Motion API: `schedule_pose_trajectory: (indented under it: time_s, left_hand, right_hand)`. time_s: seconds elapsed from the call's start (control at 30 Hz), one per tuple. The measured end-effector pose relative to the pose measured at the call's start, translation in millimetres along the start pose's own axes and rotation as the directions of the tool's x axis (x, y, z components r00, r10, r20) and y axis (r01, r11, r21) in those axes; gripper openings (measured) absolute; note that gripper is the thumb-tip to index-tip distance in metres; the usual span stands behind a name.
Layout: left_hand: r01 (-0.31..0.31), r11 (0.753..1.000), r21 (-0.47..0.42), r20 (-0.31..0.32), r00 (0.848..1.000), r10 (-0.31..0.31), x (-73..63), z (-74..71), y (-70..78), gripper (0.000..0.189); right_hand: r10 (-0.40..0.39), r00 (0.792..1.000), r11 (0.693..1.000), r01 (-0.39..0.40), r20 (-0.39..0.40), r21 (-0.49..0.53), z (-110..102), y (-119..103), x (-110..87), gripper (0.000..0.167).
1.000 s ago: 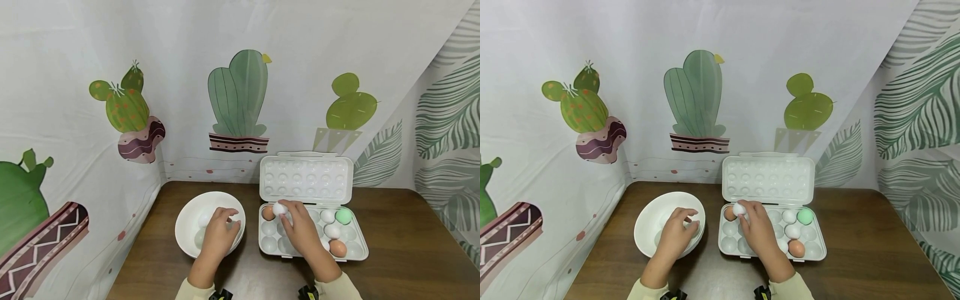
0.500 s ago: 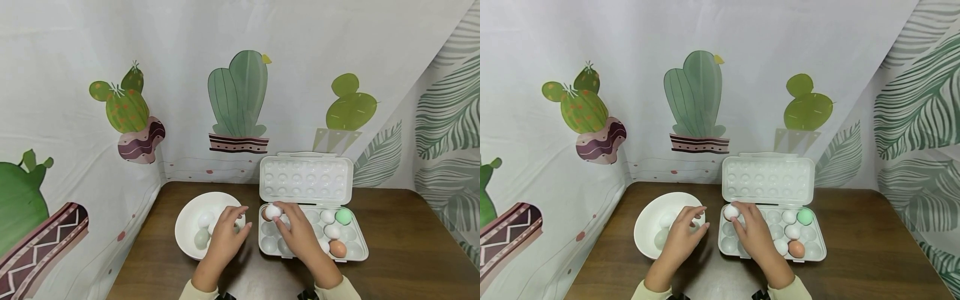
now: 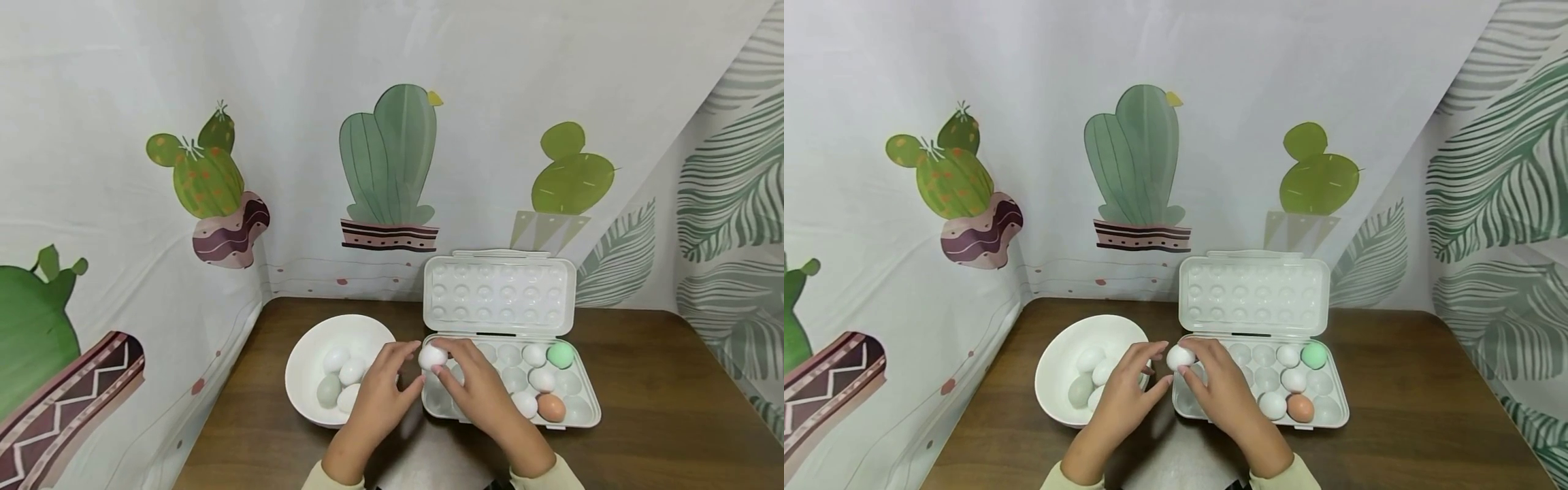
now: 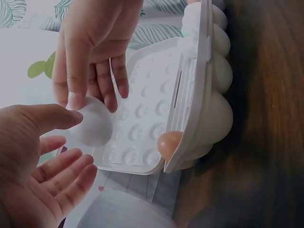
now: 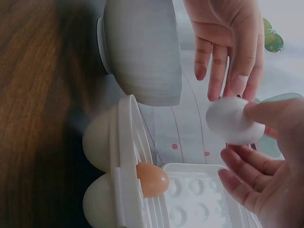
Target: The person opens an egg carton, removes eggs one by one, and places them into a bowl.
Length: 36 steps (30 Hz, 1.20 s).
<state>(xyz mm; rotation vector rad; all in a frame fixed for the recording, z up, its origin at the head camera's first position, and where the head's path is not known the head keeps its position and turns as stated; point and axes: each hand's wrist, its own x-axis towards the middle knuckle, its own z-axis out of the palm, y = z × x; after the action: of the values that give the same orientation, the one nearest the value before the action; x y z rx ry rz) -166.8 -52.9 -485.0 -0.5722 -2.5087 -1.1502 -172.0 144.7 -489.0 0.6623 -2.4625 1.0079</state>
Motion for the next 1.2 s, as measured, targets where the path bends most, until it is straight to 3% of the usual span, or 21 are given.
schedule_pose_trajectory:
  time_s: [0.27, 0.53, 0.97, 1.2]
  left_hand:
    - [0.003, 1.000, 0.004, 0.012, 1.000, -0.004, -1.4, 1.6, 3.6, 0.052]
    - [-0.020, 0.999, 0.039, 0.006, 1.000, 0.020, -0.7, 1.2, 3.0, 0.050]
    - [0.002, 0.998, 0.066, 0.012, 1.000, -0.003, -0.9, -2.2, 2.3, 0.047]
    - [0.032, 0.999, 0.021, 0.022, 0.999, -0.032, -0.1, -5.0, 0.2, 0.048]
  right_hand:
    - [-0.087, 0.996, 0.996, 0.086, 0.019, 0.022, 4.0, -0.7, -2.2, 0.045]
    - [-0.093, 0.995, 0.995, 0.093, 0.024, 0.031, 4.4, -4.0, -2.4, 0.045]
    - [-0.096, 0.994, 0.993, 0.092, 0.049, 0.075, 7.5, -5.8, -2.5, 0.045]
    - [-0.089, 0.994, 0.991, 0.082, 0.061, 0.102, 6.2, -5.4, -0.9, 0.048]
